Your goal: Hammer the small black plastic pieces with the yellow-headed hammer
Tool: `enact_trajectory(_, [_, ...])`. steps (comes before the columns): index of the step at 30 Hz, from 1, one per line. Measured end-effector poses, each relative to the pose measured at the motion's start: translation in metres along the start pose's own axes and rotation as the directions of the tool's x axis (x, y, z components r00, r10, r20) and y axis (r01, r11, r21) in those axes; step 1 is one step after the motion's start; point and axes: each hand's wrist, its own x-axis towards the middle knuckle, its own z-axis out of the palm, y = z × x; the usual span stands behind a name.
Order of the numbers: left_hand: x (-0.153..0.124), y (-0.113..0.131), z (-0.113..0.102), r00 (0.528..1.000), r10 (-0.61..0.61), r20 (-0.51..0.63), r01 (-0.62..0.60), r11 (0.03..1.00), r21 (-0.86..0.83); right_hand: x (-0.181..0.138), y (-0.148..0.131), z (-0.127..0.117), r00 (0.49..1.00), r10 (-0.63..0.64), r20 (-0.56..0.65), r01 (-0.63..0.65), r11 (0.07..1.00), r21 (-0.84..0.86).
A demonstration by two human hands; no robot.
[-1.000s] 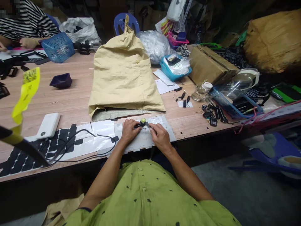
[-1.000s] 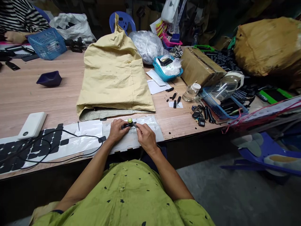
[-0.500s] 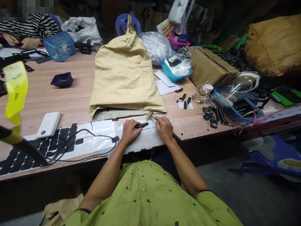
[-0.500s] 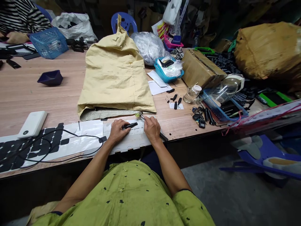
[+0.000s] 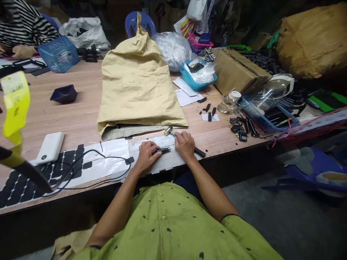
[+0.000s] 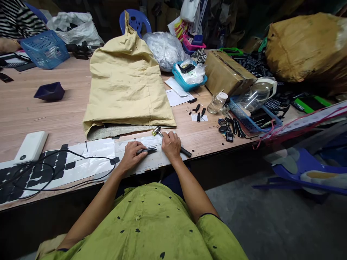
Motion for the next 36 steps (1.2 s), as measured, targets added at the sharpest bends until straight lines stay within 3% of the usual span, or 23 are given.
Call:
enact_trajectory(8, [-0.064,0.028,0.011,0.958,0.254,0.132,-0.260,0.965,0.031,0.000,-0.002,0.001,1.000,0.005,0.005,-0.005,1.000,0.008])
enact_trajectory(16, [-0.065,0.033,0.012,0.950,0.287,0.120,-0.295,0.954,0.061,-0.001,-0.003,0.004,1.000,0.001,-0.013,-0.001,1.000,0.012])
enact_trajectory(18, [-0.052,0.028,0.007,0.969,0.241,0.044,-0.244,0.969,0.050,-0.001,-0.003,0.004,1.000,0.006,-0.012,-0.006,1.000,0.013])
enact_trajectory(21, [-0.016,0.014,-0.004,0.990,0.072,-0.125,-0.062,0.995,0.076,-0.002,-0.003,0.004,1.000,0.008,-0.020,-0.008,1.000,0.024])
enact_trajectory(25, [0.046,-0.013,-0.016,0.932,-0.185,-0.312,0.244,0.956,0.161,-0.004,-0.003,0.003,0.996,0.026,-0.087,-0.022,0.998,0.051])
enact_trajectory(27, [0.071,-0.023,-0.017,0.907,-0.240,-0.347,0.329,0.917,0.224,-0.006,-0.003,0.003,0.992,0.039,-0.123,-0.032,0.997,0.063])
enact_trajectory(31, [0.106,-0.027,-0.009,0.931,-0.234,-0.279,0.319,0.895,0.313,-0.009,-0.003,0.004,0.984,0.048,-0.174,-0.032,0.995,0.095])
enact_trajectory(36, [0.135,-0.015,0.008,0.980,-0.122,-0.156,0.165,0.940,0.298,-0.012,-0.005,0.005,0.968,0.059,-0.243,-0.033,0.993,0.110])
